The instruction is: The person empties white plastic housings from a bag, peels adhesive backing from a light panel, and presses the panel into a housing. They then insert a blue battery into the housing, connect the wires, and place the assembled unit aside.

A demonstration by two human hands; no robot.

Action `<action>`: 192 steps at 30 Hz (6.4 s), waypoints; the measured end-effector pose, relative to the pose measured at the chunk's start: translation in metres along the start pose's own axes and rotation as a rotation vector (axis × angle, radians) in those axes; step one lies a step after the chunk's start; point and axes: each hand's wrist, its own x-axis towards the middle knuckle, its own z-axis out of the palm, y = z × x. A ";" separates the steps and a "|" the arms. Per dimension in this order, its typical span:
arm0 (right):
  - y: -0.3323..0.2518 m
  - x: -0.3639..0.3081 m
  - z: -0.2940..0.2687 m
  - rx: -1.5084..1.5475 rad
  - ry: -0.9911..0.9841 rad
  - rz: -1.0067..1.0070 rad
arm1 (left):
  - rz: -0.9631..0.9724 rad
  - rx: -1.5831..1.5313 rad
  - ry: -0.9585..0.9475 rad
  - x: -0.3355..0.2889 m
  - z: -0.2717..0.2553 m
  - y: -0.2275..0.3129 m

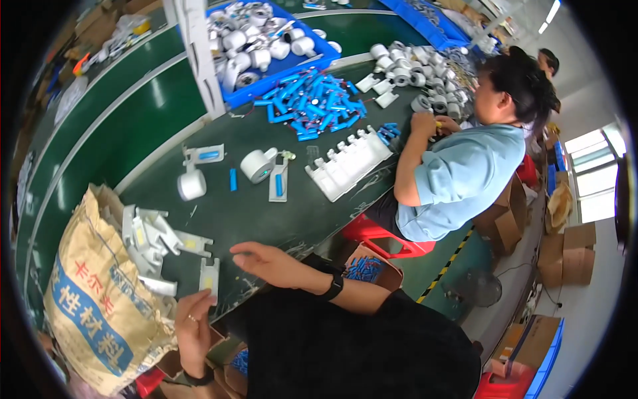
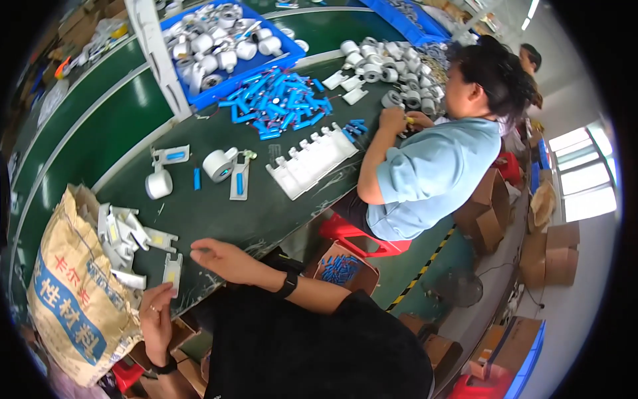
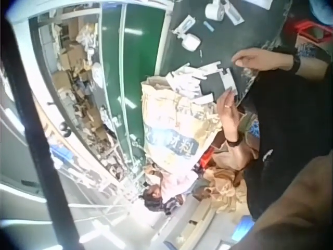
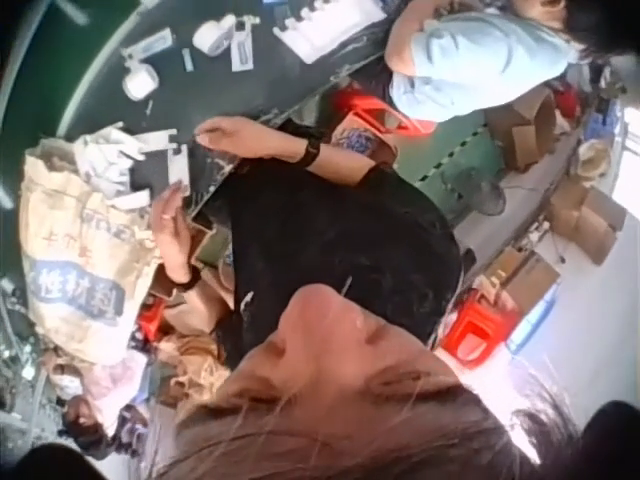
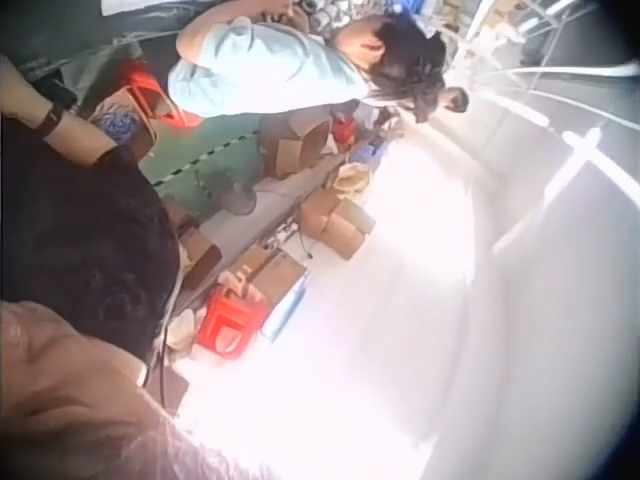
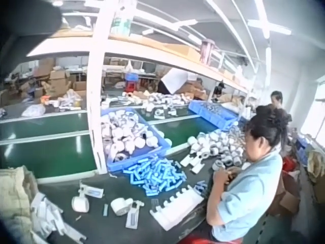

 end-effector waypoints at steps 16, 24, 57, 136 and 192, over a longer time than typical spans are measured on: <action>-0.051 -0.009 -0.051 0.959 -0.178 0.391 | -0.247 -1.127 0.393 0.067 0.095 0.011; -0.063 -0.020 -0.064 0.830 0.130 0.294 | -0.289 -1.452 0.204 0.070 0.115 0.014; -0.063 -0.039 -0.055 -0.699 0.107 -0.469 | -0.620 -1.683 -0.123 0.053 0.115 0.004; -0.069 0.040 -0.030 0.615 -0.123 0.477 | -0.247 -1.006 0.134 0.114 0.062 -0.023; -0.047 -0.042 -0.125 1.248 -0.085 0.167 | -0.139 0.341 0.116 0.074 0.098 -0.009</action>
